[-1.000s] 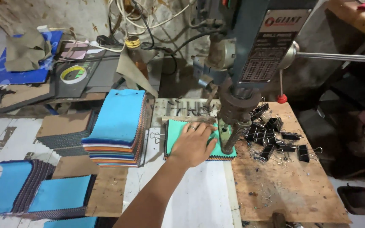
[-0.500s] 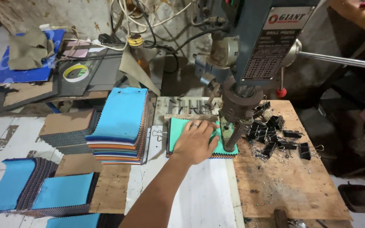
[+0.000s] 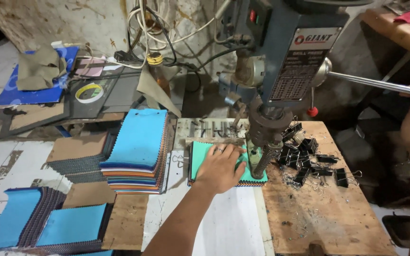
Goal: The person uses a drill press to create holes in stacks of colorful fabric pieces. They position the fabric under the drill bit, operate the lever to drill, and then remove the fabric to place it aside.
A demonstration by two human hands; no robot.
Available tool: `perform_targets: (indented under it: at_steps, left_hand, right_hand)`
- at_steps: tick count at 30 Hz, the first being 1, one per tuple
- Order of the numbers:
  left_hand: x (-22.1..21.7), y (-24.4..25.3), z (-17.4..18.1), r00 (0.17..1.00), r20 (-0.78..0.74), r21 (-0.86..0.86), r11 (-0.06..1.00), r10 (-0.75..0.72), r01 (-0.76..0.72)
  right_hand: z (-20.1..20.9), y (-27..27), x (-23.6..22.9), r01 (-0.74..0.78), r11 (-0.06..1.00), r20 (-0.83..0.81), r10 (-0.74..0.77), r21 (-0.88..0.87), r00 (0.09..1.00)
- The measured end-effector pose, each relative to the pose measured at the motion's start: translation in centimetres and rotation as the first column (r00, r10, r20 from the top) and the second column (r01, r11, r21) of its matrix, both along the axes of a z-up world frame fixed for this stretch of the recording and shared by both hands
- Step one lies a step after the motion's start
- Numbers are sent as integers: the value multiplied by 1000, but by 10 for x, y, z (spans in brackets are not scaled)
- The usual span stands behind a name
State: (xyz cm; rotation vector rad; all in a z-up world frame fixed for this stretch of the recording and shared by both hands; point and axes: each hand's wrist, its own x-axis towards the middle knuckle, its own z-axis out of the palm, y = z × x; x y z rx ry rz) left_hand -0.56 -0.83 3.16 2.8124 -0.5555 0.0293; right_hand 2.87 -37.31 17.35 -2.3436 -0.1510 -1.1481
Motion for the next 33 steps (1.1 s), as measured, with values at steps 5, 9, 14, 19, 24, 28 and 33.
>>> perform_targets:
  at_steps: [5, 9, 14, 19, 24, 28, 33]
  left_hand:
    - [2, 1, -9, 999, 44, -24, 1000, -10, 11]
    - [3, 2, -13, 994, 107, -26, 999, -19, 21]
    - [3, 2, -12, 997, 80, -4, 1000, -20, 20]
    - [4, 2, -14, 995, 99, -20, 1000, -19, 21]
    - [1, 1, -6, 997, 76, 4, 1000, -19, 18]
    - [1, 1, -7, 996, 84, -3, 1000, -17, 18]
    - [1, 2, -3, 995, 97, -20, 1000, -22, 24]
  right_hand:
    - [51, 66, -57, 76, 997, -140, -72, 22, 988]
    - [51, 65, -54, 77, 997, -139, -76, 4, 987]
    - [38, 51, -46, 112, 961, -74, -135, -254, 988]
    - [27, 38, -32, 26, 987, 99, -10, -158, 995]
    - [20, 33, -17, 5, 1000, 91, -5, 4, 996]
    - [14, 28, -9, 11, 998, 101, -17, 58, 995]
    - [16, 33, -11, 9, 999, 137, -16, 54, 990]
